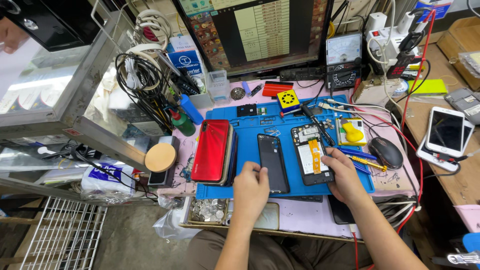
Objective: The person manipulates internal phone components on a workbench, uses a precision sealant tube to mark a component, and handles several phone chassis and a motherboard.
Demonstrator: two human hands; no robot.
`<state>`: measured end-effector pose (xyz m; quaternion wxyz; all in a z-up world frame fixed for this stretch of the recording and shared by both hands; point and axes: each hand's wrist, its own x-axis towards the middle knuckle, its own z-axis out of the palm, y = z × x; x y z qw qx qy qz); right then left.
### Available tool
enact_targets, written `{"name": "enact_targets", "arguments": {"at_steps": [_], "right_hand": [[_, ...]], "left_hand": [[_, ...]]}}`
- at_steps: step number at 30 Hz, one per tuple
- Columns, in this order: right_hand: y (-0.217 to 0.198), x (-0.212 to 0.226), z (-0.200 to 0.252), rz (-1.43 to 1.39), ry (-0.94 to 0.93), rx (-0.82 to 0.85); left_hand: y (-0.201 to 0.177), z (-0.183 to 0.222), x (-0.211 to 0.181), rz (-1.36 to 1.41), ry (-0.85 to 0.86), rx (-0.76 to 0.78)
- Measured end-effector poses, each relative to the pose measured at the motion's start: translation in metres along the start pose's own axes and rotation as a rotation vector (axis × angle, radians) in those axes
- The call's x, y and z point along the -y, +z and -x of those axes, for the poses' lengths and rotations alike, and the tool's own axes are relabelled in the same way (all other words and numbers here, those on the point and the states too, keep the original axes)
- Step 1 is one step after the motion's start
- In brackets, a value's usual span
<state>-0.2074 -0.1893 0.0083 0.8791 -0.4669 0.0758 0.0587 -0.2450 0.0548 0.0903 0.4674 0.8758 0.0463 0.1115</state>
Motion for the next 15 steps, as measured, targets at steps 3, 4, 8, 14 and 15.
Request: {"name": "enact_targets", "arguments": {"at_steps": [3,4,8,14,15], "right_hand": [[-0.003,-0.002,-0.002,-0.007,-0.006,0.008],[-0.003,-0.003,-0.002,-0.005,-0.009,0.022],[0.002,0.0,-0.001,0.041,0.054,-0.012],[0.025,-0.003,0.002,0.533,-0.027,-0.021],[0.029,-0.003,0.004,0.597,-0.027,-0.046]], "left_hand": [[0.017,0.003,0.012,0.046,-0.078,0.024],[0.018,0.004,0.014,0.059,-0.103,0.028],[0.017,0.002,0.017,0.174,-0.151,0.071],[0.02,0.001,0.02,0.315,-0.26,0.161],[0.022,0.0,0.023,0.365,-0.292,0.2]]}}
